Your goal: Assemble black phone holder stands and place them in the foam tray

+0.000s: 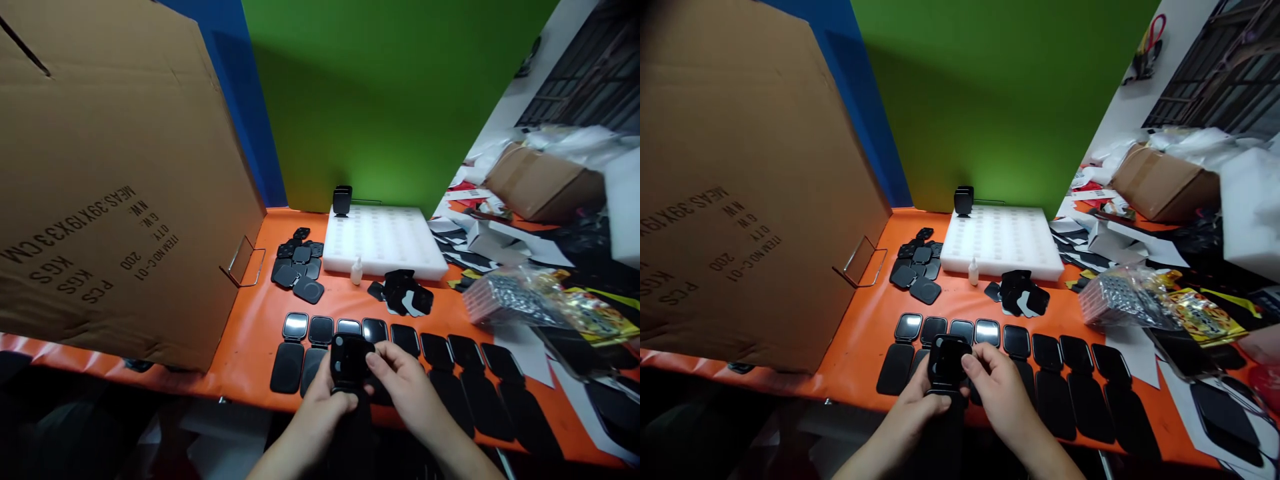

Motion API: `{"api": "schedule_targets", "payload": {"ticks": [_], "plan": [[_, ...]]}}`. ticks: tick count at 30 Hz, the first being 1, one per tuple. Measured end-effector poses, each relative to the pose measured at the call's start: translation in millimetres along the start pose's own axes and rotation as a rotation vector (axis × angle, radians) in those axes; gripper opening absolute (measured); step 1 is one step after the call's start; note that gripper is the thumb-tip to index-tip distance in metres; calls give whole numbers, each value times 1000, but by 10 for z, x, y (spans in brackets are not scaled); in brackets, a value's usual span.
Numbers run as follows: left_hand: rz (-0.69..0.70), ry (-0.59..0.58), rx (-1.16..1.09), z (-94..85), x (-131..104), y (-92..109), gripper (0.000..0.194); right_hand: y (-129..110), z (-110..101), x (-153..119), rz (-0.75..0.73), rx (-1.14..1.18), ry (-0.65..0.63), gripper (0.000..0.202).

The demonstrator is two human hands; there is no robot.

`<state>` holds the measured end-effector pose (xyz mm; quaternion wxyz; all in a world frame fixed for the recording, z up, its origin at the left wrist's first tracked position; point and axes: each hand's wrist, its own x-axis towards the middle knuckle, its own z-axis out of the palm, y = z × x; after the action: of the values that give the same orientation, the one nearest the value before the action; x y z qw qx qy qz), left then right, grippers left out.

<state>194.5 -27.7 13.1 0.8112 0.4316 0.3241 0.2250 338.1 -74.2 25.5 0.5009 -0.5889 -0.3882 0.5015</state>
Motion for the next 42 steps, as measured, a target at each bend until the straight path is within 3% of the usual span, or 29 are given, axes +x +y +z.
{"api": "schedule_targets", "payload": {"ticks": [7,15,24,30,36,42], "plan": [[-11,11,110,133,-34,-8,55,28,-87,-95,-4,-34,2,32],[-88,-31,43,145,-28,-90,62,106,-103,-102,3,19,-15,35],[-70,-78,166,165,-44,-46,61,80,-167,-113,12,8,-47,33],[-12,-37,244,204,-48,-41,56,122,-137,-112,28,10,18,32],[151,0,357,171,-23,-123,42,137,-108,-95,5,6,56,30],[139,81,384,176,4,-198,47,165,-83,-74,-12,-113,112,30]]}}
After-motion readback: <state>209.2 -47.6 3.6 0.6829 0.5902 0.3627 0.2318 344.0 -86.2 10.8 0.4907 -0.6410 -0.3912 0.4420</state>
